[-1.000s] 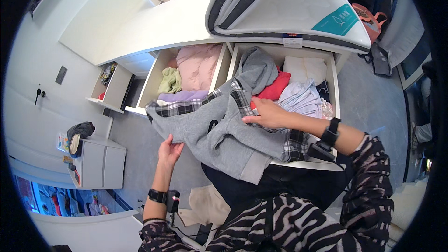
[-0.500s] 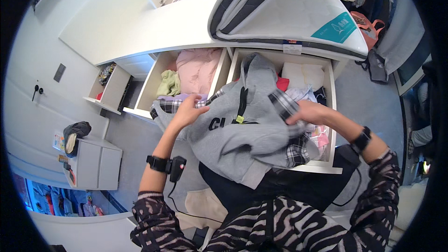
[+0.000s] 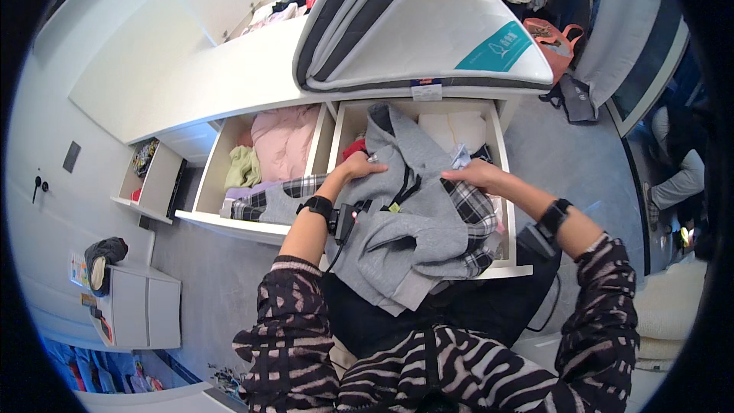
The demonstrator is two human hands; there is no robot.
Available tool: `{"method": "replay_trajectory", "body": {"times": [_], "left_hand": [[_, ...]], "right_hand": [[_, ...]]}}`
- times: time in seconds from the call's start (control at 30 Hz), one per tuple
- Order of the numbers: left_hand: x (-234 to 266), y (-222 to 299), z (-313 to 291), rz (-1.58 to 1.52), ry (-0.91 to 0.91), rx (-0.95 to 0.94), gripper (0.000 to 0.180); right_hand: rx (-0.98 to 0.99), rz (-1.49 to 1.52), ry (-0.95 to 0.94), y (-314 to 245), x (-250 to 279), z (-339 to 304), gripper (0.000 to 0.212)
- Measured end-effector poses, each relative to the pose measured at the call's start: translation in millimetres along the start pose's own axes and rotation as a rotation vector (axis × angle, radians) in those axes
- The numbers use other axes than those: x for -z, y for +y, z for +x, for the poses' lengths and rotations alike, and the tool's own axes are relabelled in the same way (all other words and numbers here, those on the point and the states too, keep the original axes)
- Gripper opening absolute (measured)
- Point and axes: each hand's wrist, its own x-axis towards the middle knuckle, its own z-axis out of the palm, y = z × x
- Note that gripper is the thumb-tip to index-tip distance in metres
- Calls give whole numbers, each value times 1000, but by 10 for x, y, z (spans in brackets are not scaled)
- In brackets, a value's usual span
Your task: The person sits on the floor and opens a drawer, then picks up and folds several baby garments including a grey hoodie, a red dinosaur sweater, and patterned onesies. The person places the folded items back into the drawer.
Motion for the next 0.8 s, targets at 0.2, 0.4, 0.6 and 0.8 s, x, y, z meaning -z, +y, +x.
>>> {"method": "replay_trajectory", "body": {"times": [0.2, 0.4, 0.6, 0.8], "left_hand": [[841, 401, -992, 71, 218, -150, 32], [2296, 1097, -2372, -313, 464, -509, 25], [3169, 1731, -2778, -4, 833, -732, 36], [3374, 1826, -2680, 215, 843, -694, 27]], "right_hand": [[212, -70, -6, -402, -1, -211, 53], [970, -334, 188, -2006, 619, -1160, 25], [1336, -485, 510, -3067, 657, -1627, 21], [1522, -750, 934, -3172, 676, -1767, 19]]}}
